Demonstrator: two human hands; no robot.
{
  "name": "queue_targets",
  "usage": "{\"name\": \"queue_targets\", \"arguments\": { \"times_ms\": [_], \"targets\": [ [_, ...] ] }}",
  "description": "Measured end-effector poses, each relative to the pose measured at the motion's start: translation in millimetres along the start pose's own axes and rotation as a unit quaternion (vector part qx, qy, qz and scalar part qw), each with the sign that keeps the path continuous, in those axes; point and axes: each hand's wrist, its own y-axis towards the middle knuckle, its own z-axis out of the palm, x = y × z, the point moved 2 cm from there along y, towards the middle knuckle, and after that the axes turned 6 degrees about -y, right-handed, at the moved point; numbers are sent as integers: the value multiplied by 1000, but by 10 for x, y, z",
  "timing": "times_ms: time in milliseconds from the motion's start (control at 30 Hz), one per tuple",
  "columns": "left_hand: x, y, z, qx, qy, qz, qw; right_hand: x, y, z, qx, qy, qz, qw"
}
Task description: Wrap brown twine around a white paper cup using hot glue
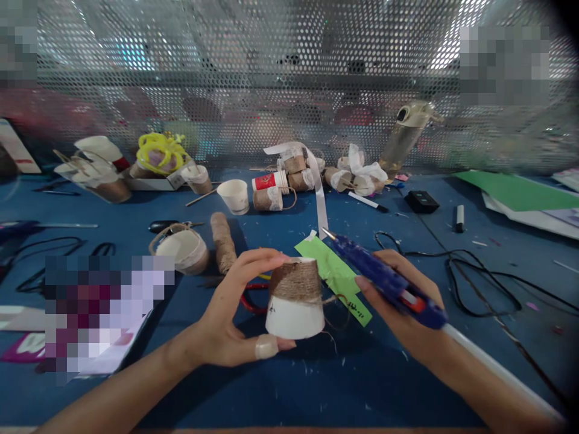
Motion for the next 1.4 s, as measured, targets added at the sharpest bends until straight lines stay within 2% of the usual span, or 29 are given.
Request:
{"name": "queue_targets", "arguments": {
  "times_ms": [100, 200, 367, 533, 867, 1000, 1133, 1233, 1400],
  "targets": [
    [21, -25, 7, -43, -26, 10, 999, 70, -15, -15, 34, 86, -14, 996],
    [38, -33, 15, -56, -41, 13, 998, 104, -24, -36, 66, 127, -52, 988],
    [76, -54, -8, -43, -29, 29, 998, 85, -44, -36, 102, 90, -108, 985],
    [87, -58, -46, -36, -9, 45, 998, 40, -87, -29, 108, 61, -139, 983],
    [-32, 114, -92, -5, 50, 150, 987, 34, -90, -59, 107, -26, -138, 984],
    [-95, 168, -100, 8, 116, 181, 976, 49, -104, -62, 108, -44, -145, 983],
    [-127, 187, -103, 17, 155, 184, 971, 37, -113, -51, 99, -39, -162, 981],
    [-122, 179, -96, 19, 180, 186, 966, 2, -96, -12, 78, -54, -189, 977],
    [-105, 179, -81, 16, 168, 191, 967, -19, -54, 36, 17, -71, -271, 960]
  ]
}}
